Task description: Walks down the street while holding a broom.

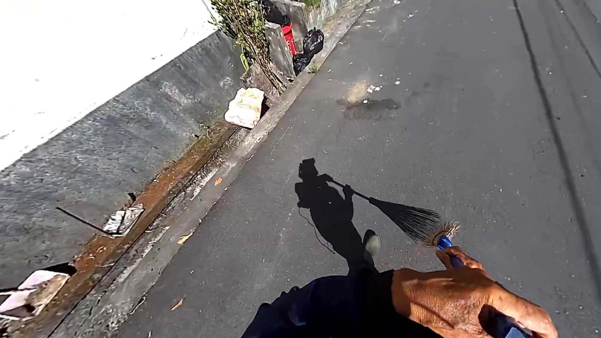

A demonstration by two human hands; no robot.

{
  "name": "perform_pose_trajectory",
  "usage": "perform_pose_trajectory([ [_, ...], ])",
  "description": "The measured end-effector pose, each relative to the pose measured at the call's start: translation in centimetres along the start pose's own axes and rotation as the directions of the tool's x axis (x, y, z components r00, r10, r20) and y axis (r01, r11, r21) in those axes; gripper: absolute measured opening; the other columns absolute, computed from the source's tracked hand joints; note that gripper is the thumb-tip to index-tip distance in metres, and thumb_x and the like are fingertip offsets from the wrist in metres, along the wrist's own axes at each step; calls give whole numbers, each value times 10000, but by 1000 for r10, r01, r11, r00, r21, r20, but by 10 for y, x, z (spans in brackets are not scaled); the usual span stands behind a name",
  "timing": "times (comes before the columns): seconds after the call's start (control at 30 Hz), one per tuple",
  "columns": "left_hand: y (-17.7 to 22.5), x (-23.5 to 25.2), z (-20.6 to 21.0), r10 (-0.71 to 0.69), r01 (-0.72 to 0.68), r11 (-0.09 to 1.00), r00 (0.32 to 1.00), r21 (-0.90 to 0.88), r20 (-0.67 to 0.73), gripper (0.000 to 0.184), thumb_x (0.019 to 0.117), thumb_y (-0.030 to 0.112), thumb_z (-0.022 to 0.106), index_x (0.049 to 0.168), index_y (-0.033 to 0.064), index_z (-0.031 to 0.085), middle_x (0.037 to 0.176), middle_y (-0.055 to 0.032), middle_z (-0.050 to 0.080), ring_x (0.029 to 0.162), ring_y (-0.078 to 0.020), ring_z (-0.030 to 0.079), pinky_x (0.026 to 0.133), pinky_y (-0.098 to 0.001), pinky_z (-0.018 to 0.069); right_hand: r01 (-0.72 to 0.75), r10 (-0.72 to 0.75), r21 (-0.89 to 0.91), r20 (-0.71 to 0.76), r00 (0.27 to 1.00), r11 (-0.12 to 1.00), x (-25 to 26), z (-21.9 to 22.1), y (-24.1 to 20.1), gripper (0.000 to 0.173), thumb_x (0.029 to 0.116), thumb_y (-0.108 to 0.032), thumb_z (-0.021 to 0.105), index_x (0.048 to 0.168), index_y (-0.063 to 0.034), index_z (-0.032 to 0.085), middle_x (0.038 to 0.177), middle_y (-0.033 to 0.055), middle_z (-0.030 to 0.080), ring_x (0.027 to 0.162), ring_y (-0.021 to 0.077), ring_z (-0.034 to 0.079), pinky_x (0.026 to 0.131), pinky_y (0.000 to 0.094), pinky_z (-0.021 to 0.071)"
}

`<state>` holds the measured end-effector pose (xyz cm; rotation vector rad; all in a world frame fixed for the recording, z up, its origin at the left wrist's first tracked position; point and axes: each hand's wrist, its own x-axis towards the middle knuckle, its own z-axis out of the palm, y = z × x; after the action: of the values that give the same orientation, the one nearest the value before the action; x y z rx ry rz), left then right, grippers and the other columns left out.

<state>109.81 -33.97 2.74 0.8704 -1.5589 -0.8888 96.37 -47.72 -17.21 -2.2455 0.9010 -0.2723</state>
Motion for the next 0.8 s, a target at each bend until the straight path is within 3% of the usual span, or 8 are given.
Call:
perform_pose_trajectory([
  [0.2,-70,78,-72,104,-107,994,972,5,211,198,922,212,749,973,22,727,759,-95,661,729,-169,648,670,-325,503,-189,189,-173,-17,982,967,80,-21,65,362,967,-359,625,973,-17,741,985,175,742,952,325,715,878,566,546],
  [0.3,-87,124,-97,109,-114,994,960,5,257,247,881,258,794,954,27,745,762,-98,669,735,-173,639,683,-328,487,-273,272,-112,-19,962,956,115,-56,39,314,1004,-183,633,1033,120,705,1041,292,713,1014,394,697,962,537,521],
  [0.4,-114,163,-116,198,-163,978,914,-127,355,176,915,161,747,990,1,742,799,-105,696,762,-172,671,717,-324,529,-358,349,-91,-104,931,929,139,-84,37,298,991,-213,656,1020,78,713,994,261,722,945,399,711,896,587,540],
  [0.43,-124,179,-122,242,-176,964,891,-199,384,149,925,102,714,993,-28,741,832,-125,712,803,-192,684,777,-339,542,-401,391,-71,-125,912,913,147,-96,37,305,995,-235,660,1025,62,723,1009,250,725,957,397,709,897,594,532],
  [0.57,-164,249,-122,301,-139,933,808,-332,507,168,986,88,628,1016,-33,740,899,-123,722,892,-213,676,895,-360,517,-447,422,5,-338,841,894,157,-118,96,313,965,-340,664,956,-38,745,956,150,739,875,323,724,781,580,567],
  [0.8,-242,412,-89,260,-10,939,675,-344,691,160,1002,101,648,1038,-20,746,966,-105,734,986,-192,681,965,-343,524,-577,584,159,-418,696,801,197,-191,199,309,946,-319,679,968,-17,743,979,171,739,914,349,726,816,585,563],
])
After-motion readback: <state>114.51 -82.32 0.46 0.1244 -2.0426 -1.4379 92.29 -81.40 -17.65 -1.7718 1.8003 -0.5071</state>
